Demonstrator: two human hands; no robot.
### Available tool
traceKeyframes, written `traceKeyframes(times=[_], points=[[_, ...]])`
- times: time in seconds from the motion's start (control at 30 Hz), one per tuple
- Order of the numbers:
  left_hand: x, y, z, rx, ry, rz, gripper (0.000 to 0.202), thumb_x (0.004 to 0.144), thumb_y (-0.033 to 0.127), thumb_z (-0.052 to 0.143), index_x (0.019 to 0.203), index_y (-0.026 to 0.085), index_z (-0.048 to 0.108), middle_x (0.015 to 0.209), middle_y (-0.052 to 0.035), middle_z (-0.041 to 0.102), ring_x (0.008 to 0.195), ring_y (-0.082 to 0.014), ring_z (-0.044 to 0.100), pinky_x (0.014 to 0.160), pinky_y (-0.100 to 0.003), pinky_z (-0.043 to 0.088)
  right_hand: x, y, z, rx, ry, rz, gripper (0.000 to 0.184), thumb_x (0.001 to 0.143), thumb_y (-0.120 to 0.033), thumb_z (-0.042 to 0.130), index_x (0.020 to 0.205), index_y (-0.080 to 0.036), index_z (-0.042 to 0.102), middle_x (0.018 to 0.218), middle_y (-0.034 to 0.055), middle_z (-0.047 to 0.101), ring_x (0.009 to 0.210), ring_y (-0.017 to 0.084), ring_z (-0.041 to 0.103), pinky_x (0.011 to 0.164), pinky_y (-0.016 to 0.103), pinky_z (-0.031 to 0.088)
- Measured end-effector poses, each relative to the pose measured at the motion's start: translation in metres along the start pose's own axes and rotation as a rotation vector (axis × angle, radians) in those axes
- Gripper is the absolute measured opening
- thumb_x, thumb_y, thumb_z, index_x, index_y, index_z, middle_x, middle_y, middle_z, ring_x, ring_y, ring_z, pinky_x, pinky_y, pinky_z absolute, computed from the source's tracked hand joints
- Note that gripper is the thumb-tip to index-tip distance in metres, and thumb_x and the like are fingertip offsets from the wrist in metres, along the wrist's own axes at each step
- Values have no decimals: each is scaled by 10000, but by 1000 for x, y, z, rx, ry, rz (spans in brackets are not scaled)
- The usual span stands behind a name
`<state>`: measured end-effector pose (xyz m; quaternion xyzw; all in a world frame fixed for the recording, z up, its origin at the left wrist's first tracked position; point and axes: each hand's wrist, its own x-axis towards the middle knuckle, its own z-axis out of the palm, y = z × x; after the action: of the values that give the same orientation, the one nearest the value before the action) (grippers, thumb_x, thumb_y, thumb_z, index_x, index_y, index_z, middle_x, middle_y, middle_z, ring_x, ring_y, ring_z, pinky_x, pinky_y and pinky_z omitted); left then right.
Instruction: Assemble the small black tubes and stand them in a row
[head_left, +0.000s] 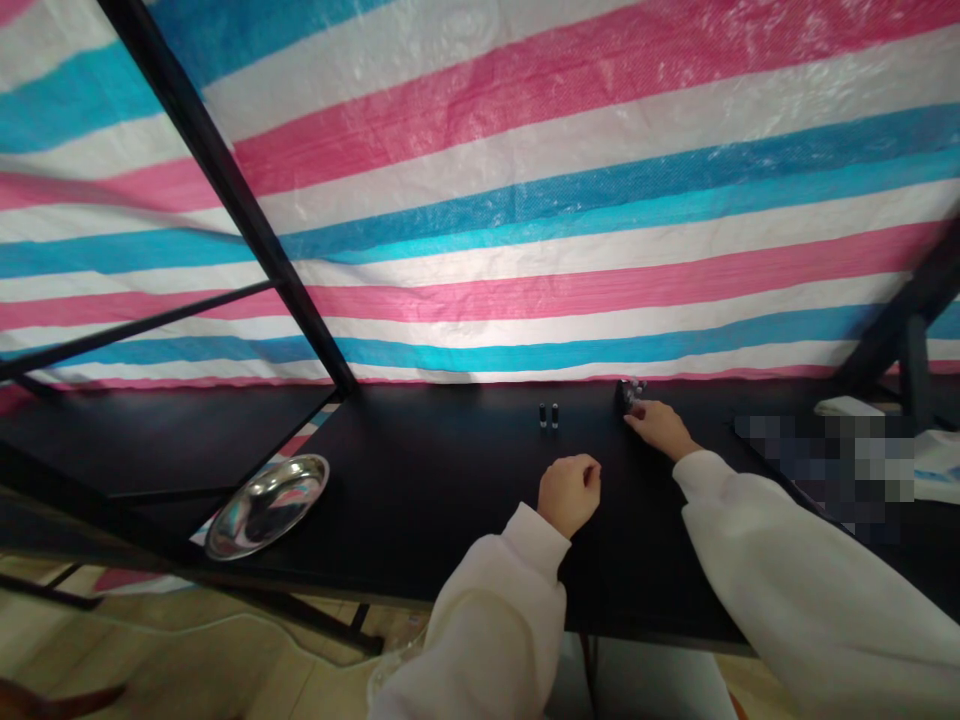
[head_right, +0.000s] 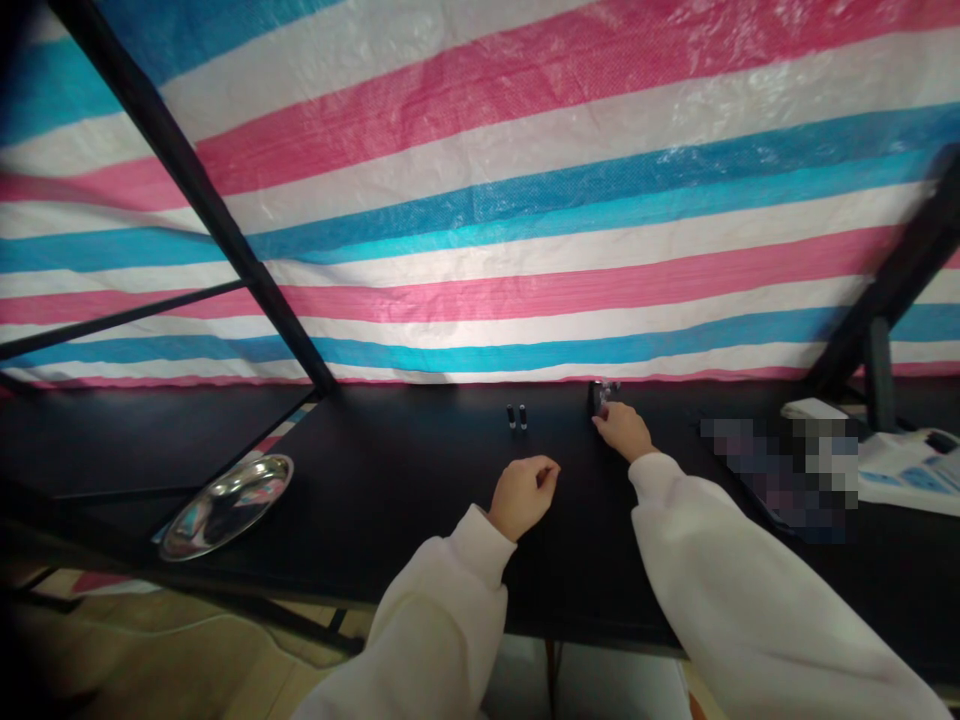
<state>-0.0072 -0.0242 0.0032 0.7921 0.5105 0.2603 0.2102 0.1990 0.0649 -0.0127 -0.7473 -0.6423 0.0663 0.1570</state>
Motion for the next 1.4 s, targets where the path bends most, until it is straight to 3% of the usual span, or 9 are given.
traceKeyframes(times=[0.4,0.7,1.13,1.4], points=[[0,1,-1,21,-13,-5,242,820,255,419,823,200,655,772,-22,662,680,-138,588,673,-252,441,5,18,-4,-12,-17,36,213,734,-318,568,745,-154,704,771,91,673,784,213,628,631,250,418],[-1,1,-1,29,-12,0,259,825,267,404,822,204,656,763,-21,659,672,-136,587,670,-249,445,4,17,-4,22,-6,82,307,757,-419,522,861,-203,714,813,85,683,778,218,632,611,258,426],[-2,2,0,18,4,3,248,816,262,419,817,205,661,755,-22,663,642,-132,584,634,-239,438,3,23,-6,45,-32,57,362,737,-442,533,940,-191,696,882,89,682,855,243,624,650,275,436],[-1,3,-2,25,-8,-29,240,814,256,427,831,215,663,773,-18,666,677,-139,597,651,-240,443,-13,16,-24,-140,-111,99,315,730,-420,559,864,-160,674,840,117,665,801,238,631,634,291,440]])
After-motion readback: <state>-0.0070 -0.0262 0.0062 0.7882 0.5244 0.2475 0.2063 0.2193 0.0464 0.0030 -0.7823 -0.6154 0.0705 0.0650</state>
